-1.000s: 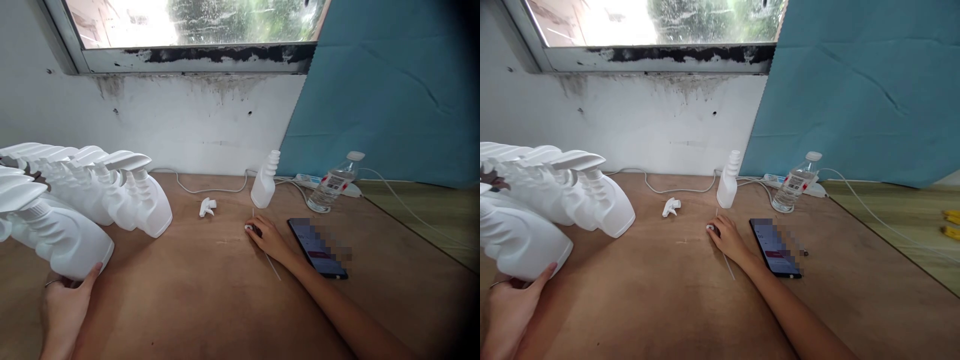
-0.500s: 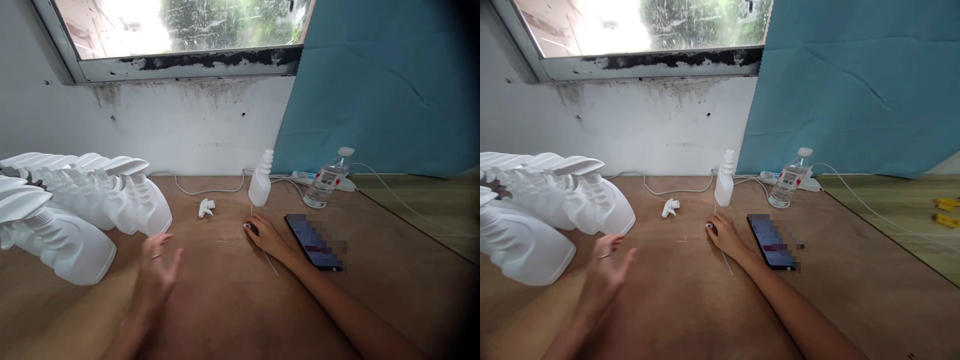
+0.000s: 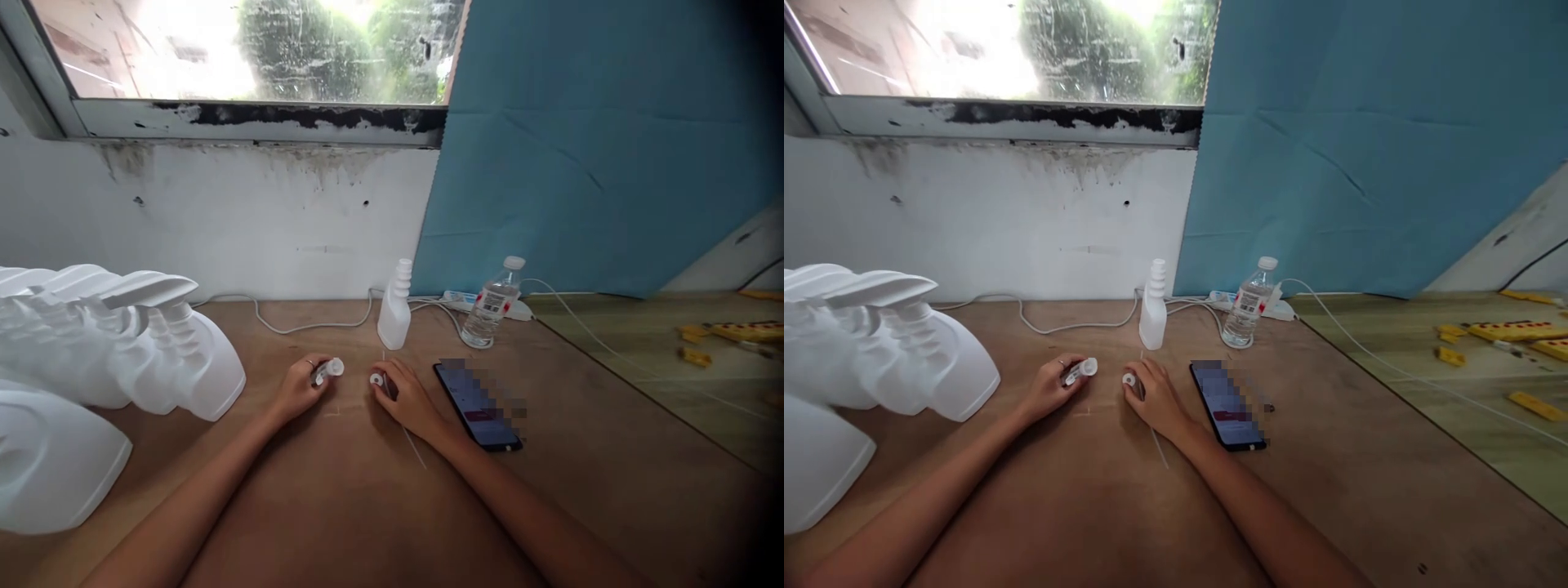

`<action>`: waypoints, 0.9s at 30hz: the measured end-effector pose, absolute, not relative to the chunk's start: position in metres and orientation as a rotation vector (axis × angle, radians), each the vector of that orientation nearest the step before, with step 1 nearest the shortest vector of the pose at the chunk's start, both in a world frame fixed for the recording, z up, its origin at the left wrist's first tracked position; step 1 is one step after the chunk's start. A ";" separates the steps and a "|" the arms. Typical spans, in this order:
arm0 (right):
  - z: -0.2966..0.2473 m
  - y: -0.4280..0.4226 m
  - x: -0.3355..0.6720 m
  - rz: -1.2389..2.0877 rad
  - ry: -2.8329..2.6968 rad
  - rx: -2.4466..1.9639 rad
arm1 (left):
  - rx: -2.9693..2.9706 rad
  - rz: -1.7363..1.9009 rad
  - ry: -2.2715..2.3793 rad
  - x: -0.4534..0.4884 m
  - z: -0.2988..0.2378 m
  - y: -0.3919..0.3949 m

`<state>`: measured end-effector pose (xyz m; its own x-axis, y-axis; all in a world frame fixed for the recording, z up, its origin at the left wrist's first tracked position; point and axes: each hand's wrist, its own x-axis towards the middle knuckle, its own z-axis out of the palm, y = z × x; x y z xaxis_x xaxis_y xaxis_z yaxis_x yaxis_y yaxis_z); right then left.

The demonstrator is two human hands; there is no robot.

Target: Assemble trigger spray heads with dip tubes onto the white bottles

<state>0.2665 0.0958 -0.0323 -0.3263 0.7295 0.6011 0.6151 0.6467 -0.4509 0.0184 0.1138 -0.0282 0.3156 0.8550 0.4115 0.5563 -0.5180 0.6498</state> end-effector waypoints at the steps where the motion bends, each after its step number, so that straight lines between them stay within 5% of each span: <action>1: -0.032 0.095 0.265 0.178 -2.017 -1.034 | 2.186 1.019 1.185 0.021 -0.026 0.108; 10: -0.025 0.076 0.237 0.254 -1.837 -0.818 | 2.139 0.808 0.782 0.032 -0.014 0.090; 27: -0.018 0.071 0.238 0.372 -2.051 -0.726 | 2.080 0.809 0.713 0.029 -0.014 0.093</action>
